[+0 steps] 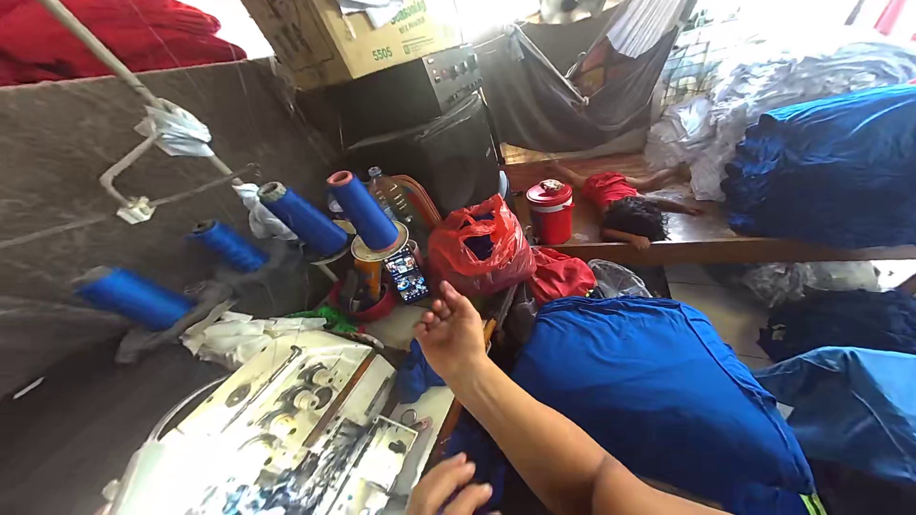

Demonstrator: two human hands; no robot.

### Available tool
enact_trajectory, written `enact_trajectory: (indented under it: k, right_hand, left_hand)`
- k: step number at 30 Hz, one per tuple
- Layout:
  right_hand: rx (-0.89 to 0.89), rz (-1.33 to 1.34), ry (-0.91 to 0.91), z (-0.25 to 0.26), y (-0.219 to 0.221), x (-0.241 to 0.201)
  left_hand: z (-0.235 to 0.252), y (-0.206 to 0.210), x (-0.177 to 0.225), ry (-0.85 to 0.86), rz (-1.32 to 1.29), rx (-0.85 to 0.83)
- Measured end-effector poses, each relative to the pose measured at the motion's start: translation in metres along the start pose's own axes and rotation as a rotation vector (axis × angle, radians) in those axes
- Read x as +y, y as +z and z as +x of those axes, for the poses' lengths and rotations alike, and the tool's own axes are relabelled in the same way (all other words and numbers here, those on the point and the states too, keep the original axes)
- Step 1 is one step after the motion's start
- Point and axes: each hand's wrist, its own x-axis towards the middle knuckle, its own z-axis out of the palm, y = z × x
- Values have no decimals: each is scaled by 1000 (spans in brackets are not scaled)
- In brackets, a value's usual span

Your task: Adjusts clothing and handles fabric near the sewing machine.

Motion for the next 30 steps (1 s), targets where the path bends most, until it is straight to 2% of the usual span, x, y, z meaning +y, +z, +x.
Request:
enact_trajectory:
  k: [3,7,9,11,16,19,21,24,26,30]
  right_hand:
    - [-48,117,44,-18,25,9]
    - [-123,274,113,-27,41,14]
    - [-164,325,114,-29,48,17]
    - [-213,355,97,-29,53,18]
    - [-249,359,17,-21,37,13]
    - [-172,369,89,-18,27,19]
    - [-104,405,165,-14,23,27]
    - [-103,413,204,-17,13,41]
    - [-67,409,225,-14,6,48]
    - [-93,346,218,-4,-23,48]
  left_hand:
    - [20,15,0,-16,45,81]
    - [35,15,-8,-22,145,356]
    - [40,11,-9,2,192,436]
    - [38,7,-8,14,185,387]
    - [1,10,-10,23,54,87]
    - [-3,12,-17,62,110,145]
    - [10,4,-13,17,176,264]
    - [32,-10,-14,-58,237,415]
    - [33,-8,-17,-86,248,391]
    - [5,11,-14,-107,166,187]
